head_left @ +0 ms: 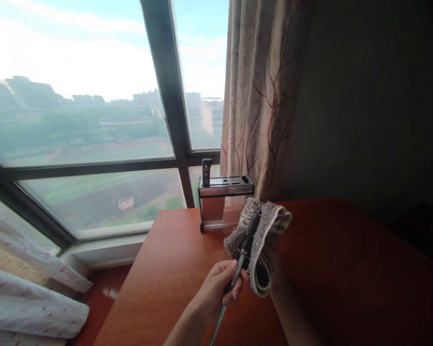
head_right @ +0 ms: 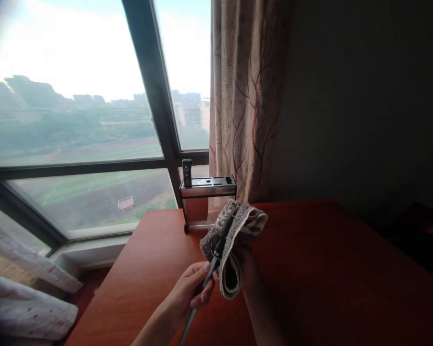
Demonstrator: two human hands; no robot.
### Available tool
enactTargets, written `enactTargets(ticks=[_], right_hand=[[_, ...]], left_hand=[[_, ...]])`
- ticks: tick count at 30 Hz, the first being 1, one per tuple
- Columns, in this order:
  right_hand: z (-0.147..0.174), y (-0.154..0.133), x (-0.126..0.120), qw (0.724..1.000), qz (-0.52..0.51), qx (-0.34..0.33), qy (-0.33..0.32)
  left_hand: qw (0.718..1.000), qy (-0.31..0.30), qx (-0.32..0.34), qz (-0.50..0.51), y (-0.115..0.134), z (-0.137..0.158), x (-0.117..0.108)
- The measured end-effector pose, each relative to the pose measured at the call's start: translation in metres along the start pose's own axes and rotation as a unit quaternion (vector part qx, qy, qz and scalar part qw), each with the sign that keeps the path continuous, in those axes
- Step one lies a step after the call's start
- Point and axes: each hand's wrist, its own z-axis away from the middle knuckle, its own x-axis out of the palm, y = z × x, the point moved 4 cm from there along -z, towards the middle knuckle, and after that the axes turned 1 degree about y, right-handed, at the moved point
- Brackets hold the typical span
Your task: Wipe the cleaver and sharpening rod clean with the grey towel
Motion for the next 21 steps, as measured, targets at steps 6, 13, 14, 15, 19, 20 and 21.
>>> enactTargets(ticks=[6, 13, 14, 15, 19, 20, 21], right_hand=[[-0.003, -0.004, 0.002, 0.999, -0.031, 0.022, 0.030], [0.009, 0.018, 0.025, 0.992, 0.111, -0.023, -0.056], [0.010, 0.021, 0.026, 0.991, 0.122, -0.028, -0.052], [0.010, 0.023, 0.025, 0.991, 0.126, -0.037, -0.038], [0.007, 0.024, 0.016, 0.989, 0.117, -0.081, 0.038], [0.007, 0.023, 0.014, 0.989, 0.114, -0.085, 0.051], [0.006, 0.021, 0.012, 0.988, 0.108, -0.088, 0.061]], left_hand=[[0.990, 0.104, 0.098, -0.002, 0.020, -0.001, -0.017], [0.908, 0.203, 0.247, -0.271, 0.025, 0.007, -0.014], [0.880, 0.198, 0.278, -0.331, 0.024, 0.008, -0.010], [0.850, 0.188, 0.303, -0.388, 0.023, 0.008, -0.007], [0.754, 0.134, 0.322, -0.556, 0.015, 0.003, 0.001], [0.741, 0.124, 0.319, -0.577, 0.013, 0.002, 0.002], [0.731, 0.116, 0.320, -0.592, 0.011, 0.002, 0.002]])
